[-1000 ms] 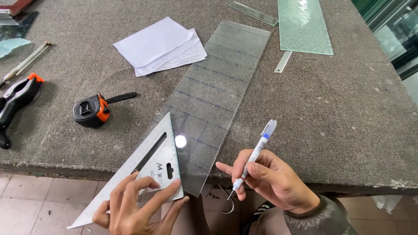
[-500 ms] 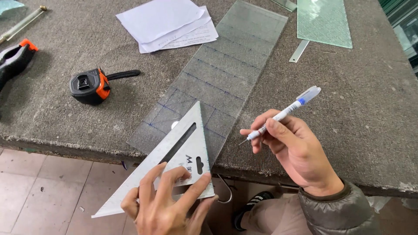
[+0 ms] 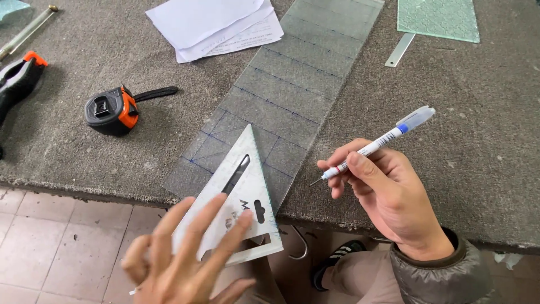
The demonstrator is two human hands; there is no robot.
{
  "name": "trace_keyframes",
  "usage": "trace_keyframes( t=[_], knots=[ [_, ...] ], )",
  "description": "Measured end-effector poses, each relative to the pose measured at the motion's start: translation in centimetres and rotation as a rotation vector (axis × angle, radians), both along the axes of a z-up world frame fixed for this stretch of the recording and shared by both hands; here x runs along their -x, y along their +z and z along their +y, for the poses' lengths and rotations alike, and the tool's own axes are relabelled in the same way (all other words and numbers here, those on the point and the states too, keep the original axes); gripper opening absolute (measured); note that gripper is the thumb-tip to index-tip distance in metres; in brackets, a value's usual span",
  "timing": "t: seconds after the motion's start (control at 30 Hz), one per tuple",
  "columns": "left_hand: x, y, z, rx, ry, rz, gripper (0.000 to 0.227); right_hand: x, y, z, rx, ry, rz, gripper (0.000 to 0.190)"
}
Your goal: Drawing a grid pattern on a glass sheet using a speed square and a marker for layout purposes.
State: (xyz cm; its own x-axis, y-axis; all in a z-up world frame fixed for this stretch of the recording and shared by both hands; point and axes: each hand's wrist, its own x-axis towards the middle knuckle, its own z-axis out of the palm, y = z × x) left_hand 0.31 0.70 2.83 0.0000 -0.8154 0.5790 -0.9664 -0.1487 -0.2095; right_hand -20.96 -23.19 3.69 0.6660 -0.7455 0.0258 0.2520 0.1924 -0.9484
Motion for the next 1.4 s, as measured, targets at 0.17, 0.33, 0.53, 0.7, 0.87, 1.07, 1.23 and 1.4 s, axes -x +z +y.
trace_keyframes(
  t=[0.17,0.33,0.53,0.7,0.87,1.07,1.23,1.4],
  knots=[
    [-1.4,0.0,2.9,0.035,0.273,0.349,0.071,0.0,-0.5,-0.1,0.014,0.003,-0.008,0.025],
    [-4.4,-2.3,4.7,-0.288,0.204,0.649,0.087,0.0,-0.5,0.2,0.033,-0.02,0.001,0.025],
    [-5.5,-3.0,3.7,-0.84,0.541,0.612,0.108,0.0,-0.8,0.4,0.04,-0.041,0.008,0.025],
    [-5.6,-1.9,4.2,-0.607,0.377,0.673,0.085,0.1,-0.7,0.5,0.034,-0.043,0.001,0.026],
    [-9.0,-4.9,5.3,-1.212,0.462,0.73,0.086,0.1,-0.8,0.4,0.055,-0.034,0.023,0.029],
    [-2.8,-2.8,3.1,-0.074,0.238,0.31,0.058,0.1,-0.8,0.4,0.063,-0.045,0.038,0.03],
    [-0.9,0.4,-0.8,0.004,0.087,0.074,0.033,0.1,-0.7,0.5,0.063,-0.047,0.033,0.029],
    [-1.9,0.1,-2.2,-0.225,-0.115,0.029,0.088,0.1,-0.5,0.5,0.073,-0.05,0.05,0.029]
  ],
)
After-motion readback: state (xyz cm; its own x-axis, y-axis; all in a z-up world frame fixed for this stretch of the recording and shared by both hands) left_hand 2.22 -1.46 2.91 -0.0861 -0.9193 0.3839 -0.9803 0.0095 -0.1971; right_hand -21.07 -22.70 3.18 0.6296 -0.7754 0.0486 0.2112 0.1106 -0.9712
